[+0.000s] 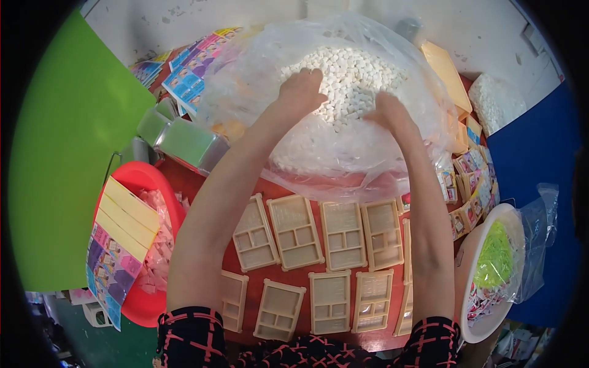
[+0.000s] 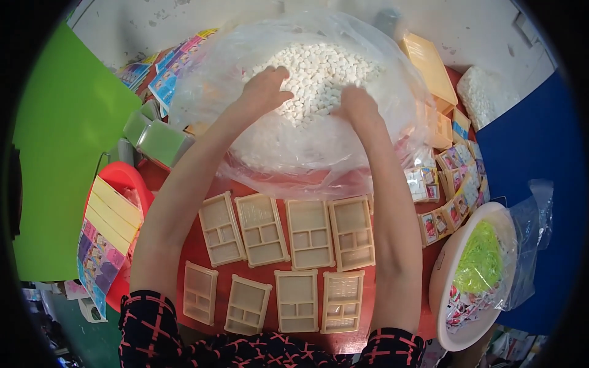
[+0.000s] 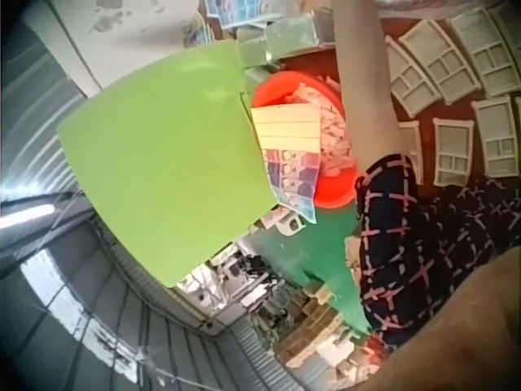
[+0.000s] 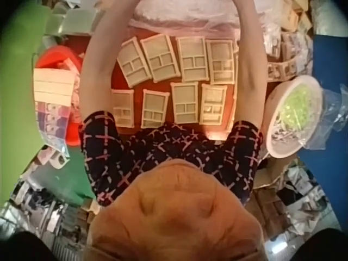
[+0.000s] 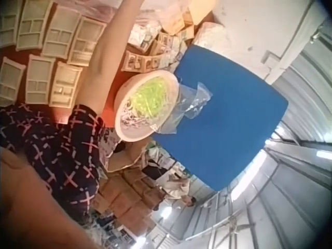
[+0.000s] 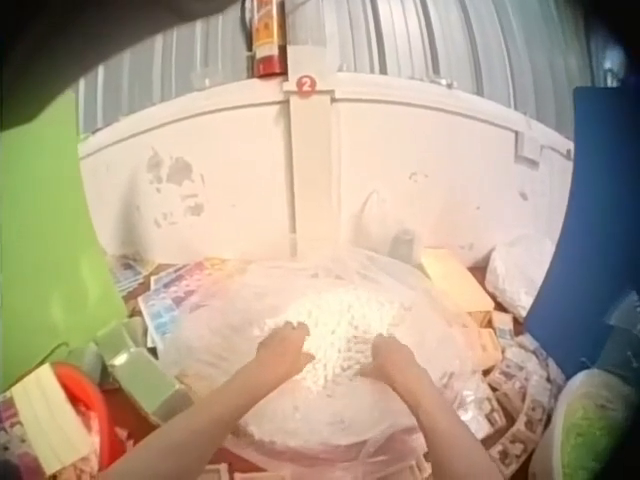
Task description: Packaging small white cubes, pink strips, and product packets into plastic trays and then bagging the trays.
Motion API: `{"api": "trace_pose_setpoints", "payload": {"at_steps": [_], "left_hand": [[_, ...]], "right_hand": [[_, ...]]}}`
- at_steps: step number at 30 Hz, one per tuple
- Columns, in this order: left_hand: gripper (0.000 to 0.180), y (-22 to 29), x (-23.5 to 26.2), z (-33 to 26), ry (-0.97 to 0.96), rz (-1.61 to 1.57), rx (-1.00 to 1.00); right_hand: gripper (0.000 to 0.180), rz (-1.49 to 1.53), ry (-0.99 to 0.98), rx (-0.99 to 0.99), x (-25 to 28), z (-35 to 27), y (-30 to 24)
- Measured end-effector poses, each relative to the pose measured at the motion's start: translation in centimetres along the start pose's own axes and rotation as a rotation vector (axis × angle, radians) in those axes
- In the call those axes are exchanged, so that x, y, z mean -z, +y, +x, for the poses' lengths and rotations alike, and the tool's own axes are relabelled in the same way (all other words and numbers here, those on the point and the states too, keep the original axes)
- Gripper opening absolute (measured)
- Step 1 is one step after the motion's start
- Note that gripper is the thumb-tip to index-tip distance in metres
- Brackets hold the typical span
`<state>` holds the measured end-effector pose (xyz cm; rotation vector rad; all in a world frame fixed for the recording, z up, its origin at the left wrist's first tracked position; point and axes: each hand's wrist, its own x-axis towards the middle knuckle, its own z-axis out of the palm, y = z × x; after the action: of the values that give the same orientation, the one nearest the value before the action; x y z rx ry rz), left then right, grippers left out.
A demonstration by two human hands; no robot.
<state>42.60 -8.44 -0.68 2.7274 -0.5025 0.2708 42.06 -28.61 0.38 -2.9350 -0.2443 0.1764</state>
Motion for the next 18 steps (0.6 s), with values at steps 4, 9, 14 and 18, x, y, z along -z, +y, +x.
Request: {"api": "trace_pose_setpoints", "payload": {"at_steps": [4,9,14,18], "left_hand": [[0.048,2.4,-1.8,-0.9,0.05,0.196,-0.158],[0.043,0.1,-3.8,0.3,-0.047,0.085,-0.232],[0.026,1.8,-3.0,1.3,0.167,-0.652,0.163],[0.023,1.0,-2.5,2.2,0.17,-1.615,0.649]], "right_hand": [[0.059,-0.03,0.204,0.008,-1.4,0.3,-1.4],[0.046,0.101,0.233,0.018,-5.0,2.1,-0.8],[0.024,0.825,0.26,-0.101,-2.9,3.4,2.2],[0.023,1.997,0.069,-0.318,-0.8,2.7,0.8]]}}
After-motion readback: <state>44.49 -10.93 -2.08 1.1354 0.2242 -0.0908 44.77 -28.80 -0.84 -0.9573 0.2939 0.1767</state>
